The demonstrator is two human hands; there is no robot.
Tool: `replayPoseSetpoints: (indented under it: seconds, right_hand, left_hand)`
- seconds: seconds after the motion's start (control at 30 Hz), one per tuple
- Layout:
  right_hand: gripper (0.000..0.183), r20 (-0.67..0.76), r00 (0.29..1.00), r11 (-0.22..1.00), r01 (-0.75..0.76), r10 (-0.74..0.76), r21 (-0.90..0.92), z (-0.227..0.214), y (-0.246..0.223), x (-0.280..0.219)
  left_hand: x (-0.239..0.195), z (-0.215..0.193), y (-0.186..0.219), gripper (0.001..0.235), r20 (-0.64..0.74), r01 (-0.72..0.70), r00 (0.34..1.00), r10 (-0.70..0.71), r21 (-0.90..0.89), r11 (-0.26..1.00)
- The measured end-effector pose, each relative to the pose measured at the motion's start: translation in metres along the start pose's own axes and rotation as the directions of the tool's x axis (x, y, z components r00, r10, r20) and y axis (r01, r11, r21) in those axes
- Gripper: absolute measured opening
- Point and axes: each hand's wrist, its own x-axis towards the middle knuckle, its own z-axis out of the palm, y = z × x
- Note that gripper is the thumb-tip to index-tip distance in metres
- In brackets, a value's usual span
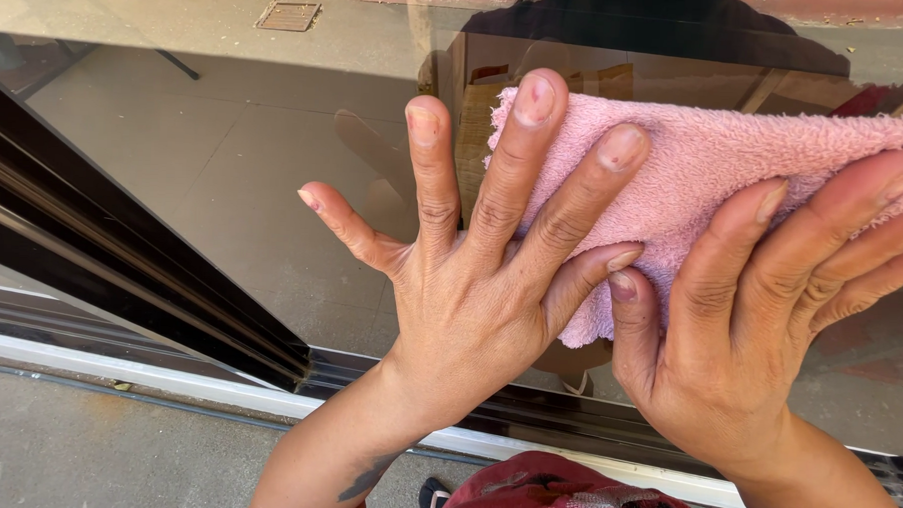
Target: The recorder is wiping down a glass door with a pink microfiber cloth.
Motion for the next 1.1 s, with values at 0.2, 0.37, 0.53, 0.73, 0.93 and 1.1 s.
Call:
replayPoseSetpoints:
  seconds: [0.2,0.37,0.53,0.73,0.93,1.1]
  right_hand:
    - [0.078,-0.005,1.000,1.000,-0.007,0.007,-0.010,0.008,-0.018,0.006]
    - [0.072,-0.038,0.999,0.999,0.036,-0.036,0.004,0.011,-0.037,0.017]
    - [0.072,-0.050,0.998,0.999,0.039,-0.039,-0.012,0.019,-0.043,0.014]
    - [0.076,0.034,0.999,1.000,-0.009,0.009,-0.011,0.016,-0.025,0.002]
    - [0.056,-0.083,0.992,0.992,0.104,-0.098,0.066,0.000,-0.006,0.015]
    - [0.049,-0.103,0.981,0.983,0.171,-0.164,0.064,-0.016,0.002,0.024]
  left_hand:
    - [-0.004,0.002,-0.019,0.063,-0.027,-0.019,0.999,0.020,0.017,1.000]
    - [-0.007,0.000,-0.035,0.063,0.005,-0.064,0.998,0.064,-0.064,0.996]
    - [-0.009,0.002,-0.046,0.063,-0.005,-0.091,0.996,0.090,-0.088,0.992]
    - [-0.006,-0.006,-0.041,0.064,0.022,-0.062,0.998,0.063,-0.049,0.997]
    - [0.002,-0.012,-0.028,0.068,0.049,0.007,0.999,-0.009,0.035,0.999]
    - [0.023,-0.025,-0.010,0.069,0.128,-0.006,0.992,0.004,0.013,1.000]
